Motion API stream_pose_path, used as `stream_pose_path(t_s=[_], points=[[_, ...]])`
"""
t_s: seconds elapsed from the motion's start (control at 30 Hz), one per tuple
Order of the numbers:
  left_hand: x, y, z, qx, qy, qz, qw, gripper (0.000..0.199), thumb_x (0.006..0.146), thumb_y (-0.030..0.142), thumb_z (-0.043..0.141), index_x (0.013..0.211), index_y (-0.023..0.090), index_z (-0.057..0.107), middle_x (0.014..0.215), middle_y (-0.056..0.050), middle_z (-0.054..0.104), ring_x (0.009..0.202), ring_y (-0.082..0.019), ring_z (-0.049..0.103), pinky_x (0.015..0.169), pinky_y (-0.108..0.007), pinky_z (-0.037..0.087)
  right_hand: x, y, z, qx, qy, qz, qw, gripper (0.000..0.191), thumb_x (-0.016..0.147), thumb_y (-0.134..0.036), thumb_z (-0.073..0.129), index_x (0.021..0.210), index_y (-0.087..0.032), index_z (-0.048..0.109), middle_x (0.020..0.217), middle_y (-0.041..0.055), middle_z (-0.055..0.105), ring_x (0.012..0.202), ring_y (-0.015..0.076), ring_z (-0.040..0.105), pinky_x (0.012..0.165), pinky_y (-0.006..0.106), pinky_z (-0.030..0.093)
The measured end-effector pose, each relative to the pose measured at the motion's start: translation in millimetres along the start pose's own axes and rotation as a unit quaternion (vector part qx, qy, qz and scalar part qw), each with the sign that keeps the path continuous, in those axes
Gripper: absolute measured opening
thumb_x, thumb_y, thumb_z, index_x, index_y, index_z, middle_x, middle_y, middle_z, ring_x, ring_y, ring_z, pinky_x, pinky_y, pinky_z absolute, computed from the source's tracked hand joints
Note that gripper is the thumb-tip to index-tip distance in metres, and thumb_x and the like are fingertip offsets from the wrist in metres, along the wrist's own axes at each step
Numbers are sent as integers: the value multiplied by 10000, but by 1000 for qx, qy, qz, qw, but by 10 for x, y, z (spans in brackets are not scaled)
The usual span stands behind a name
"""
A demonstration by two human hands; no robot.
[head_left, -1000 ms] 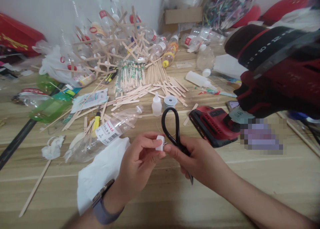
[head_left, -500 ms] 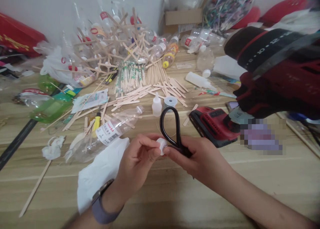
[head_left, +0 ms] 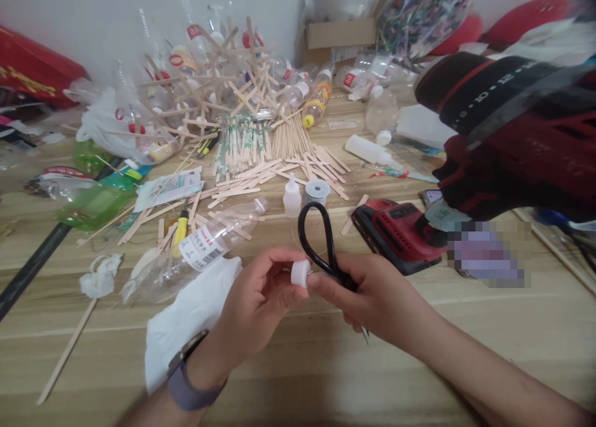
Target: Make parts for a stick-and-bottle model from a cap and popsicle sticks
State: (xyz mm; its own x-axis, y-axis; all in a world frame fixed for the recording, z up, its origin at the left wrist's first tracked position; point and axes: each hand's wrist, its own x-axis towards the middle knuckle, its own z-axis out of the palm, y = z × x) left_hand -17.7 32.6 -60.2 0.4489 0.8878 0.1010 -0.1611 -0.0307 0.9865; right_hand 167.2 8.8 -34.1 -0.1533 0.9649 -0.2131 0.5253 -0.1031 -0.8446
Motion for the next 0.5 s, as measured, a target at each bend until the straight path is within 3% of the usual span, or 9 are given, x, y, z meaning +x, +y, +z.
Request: stream_pose_path(t_s=[0.17,0.27,0.33,0.4,0.5], points=[[-31,-53,9,86,27,92,992,328,839,114,711,1088,319,649,1103,29,666,983,-108,652,837,-172,534,15,-17,22,79,-51,59,994,412,820,-592,498,621,-233,466,402,-62,443,332,117,477,319,204,319],[-23,-66,26,51,35,77,995,302,826,118,729,1057,301,664,1059,23,691,908,-104,675,769,-165,553,32,10,9,56,-42,53,996,425,819,-599,500,614,-227,472,397,-57,449,331,113,466,324,203,305],[-12,-58,38,-2,41,38,998,268,802,153,764,1024,279,683,998,21,716,841,-104,686,728,-175,566,39,42,0,-15,10,2,1000,432,834,-573,513,587,-220,478,401,-46,459,344,114,469,342,209,282],[2,-40,44,-55,44,-7,997,243,783,197,790,999,262,700,926,23,734,798,-108,694,717,-198,579,40,79,-5,-111,87,-87,986,456,876,-554,511,581,-207,512,430,-32,492,370,112,476,368,218,268],[25,-6,43,-109,38,-49,992,192,787,247,791,963,249,713,840,34,750,718,-97,700,678,-200,585,32,120,-13,-245,195,-222,923,523,967,-548,420,626,-185,578,466,-13,545,386,116,497,397,241,265]])
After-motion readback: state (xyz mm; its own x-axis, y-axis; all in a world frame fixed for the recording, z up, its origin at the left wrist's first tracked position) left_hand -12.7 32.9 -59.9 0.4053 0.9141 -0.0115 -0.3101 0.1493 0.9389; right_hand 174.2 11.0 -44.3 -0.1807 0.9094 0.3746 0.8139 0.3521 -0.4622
